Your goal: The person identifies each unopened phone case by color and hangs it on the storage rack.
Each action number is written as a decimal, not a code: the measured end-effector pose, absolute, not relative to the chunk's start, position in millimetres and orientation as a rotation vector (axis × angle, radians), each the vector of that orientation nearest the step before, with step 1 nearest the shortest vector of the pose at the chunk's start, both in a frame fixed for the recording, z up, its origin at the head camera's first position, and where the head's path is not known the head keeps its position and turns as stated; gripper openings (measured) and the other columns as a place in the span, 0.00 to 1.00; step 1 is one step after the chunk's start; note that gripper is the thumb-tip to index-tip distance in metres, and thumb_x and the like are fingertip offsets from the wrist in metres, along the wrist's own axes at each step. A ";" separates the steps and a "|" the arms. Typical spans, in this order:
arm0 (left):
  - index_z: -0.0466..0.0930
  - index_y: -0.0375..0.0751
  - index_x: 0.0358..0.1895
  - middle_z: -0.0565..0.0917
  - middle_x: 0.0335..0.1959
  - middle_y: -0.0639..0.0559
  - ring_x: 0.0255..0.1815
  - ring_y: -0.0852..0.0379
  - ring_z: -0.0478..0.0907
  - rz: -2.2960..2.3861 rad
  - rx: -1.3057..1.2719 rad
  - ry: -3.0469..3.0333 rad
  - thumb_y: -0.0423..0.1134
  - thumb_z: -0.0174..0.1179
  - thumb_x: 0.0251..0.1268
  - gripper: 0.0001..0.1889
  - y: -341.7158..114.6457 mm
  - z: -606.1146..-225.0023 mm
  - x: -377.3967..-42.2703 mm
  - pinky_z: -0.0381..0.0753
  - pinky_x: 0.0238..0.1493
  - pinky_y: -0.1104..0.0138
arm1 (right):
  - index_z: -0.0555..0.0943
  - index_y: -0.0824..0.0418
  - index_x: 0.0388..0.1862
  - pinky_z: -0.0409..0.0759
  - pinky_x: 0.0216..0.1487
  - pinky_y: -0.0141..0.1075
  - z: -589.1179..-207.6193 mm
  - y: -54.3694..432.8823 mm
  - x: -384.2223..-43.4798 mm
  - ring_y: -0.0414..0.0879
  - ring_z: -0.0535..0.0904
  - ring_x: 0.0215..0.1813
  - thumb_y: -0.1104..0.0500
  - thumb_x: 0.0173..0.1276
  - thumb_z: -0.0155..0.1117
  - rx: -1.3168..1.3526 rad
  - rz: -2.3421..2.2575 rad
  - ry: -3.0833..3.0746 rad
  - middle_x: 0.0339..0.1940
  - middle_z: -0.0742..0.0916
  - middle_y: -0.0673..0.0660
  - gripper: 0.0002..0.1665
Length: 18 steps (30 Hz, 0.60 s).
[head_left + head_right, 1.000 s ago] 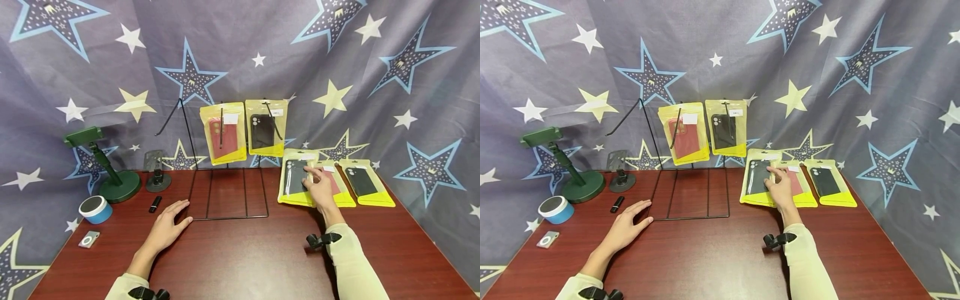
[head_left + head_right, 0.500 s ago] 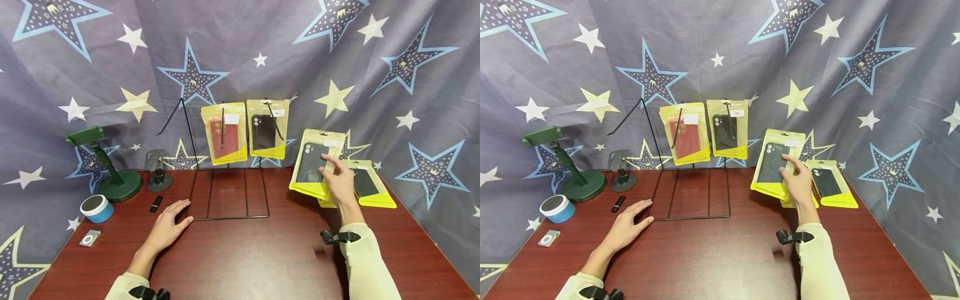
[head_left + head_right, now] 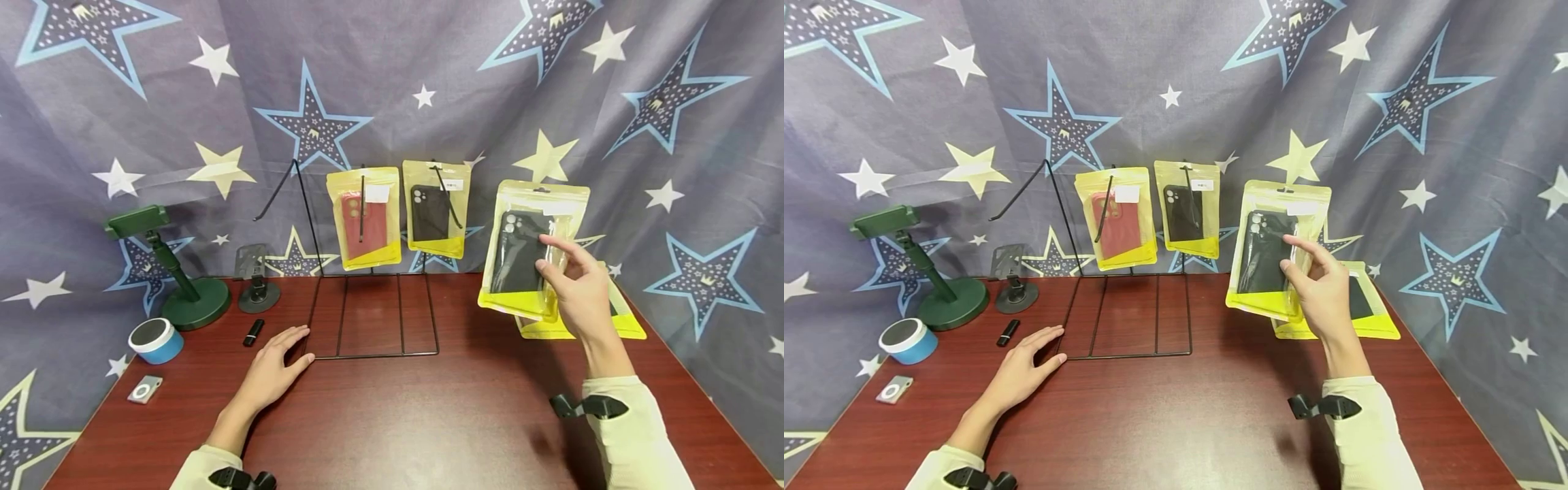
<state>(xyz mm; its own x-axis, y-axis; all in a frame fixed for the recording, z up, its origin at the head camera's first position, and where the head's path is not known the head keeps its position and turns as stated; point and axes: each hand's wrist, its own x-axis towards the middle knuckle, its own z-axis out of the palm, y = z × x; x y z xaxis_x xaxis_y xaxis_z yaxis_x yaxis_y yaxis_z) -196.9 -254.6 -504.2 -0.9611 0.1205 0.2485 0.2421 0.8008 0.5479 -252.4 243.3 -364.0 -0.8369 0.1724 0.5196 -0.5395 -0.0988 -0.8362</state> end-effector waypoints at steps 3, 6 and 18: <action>0.73 0.41 0.74 0.73 0.75 0.37 0.78 0.35 0.66 -0.883 -0.282 -2.787 0.46 0.67 0.71 0.31 -254.8 -504.8 -197.2 0.67 0.73 0.36 | 0.83 0.75 0.58 0.76 0.35 0.20 -356.9 242.7 -242.2 0.32 0.76 0.40 0.83 0.63 0.63 0.463 1.978 -1.661 0.53 0.88 0.49 0.24; 0.74 0.40 0.74 0.73 0.75 0.37 0.78 0.35 0.67 -0.877 -0.282 -2.787 0.46 0.67 0.71 0.31 -255.3 -505.4 -197.3 0.67 0.73 0.36 | 0.83 0.75 0.57 0.72 0.29 0.21 -352.7 241.3 -232.7 0.35 0.73 0.36 0.84 0.62 0.63 0.519 1.981 -1.641 0.52 0.88 0.52 0.24; 0.74 0.40 0.73 0.74 0.75 0.37 0.77 0.35 0.67 -0.876 -0.288 -2.780 0.46 0.67 0.71 0.31 -254.7 -505.1 -197.1 0.67 0.73 0.37 | 0.84 0.74 0.57 0.72 0.25 0.27 -344.3 220.3 -204.6 0.39 0.73 0.25 0.86 0.60 0.61 0.696 1.991 -1.647 0.30 0.84 0.51 0.25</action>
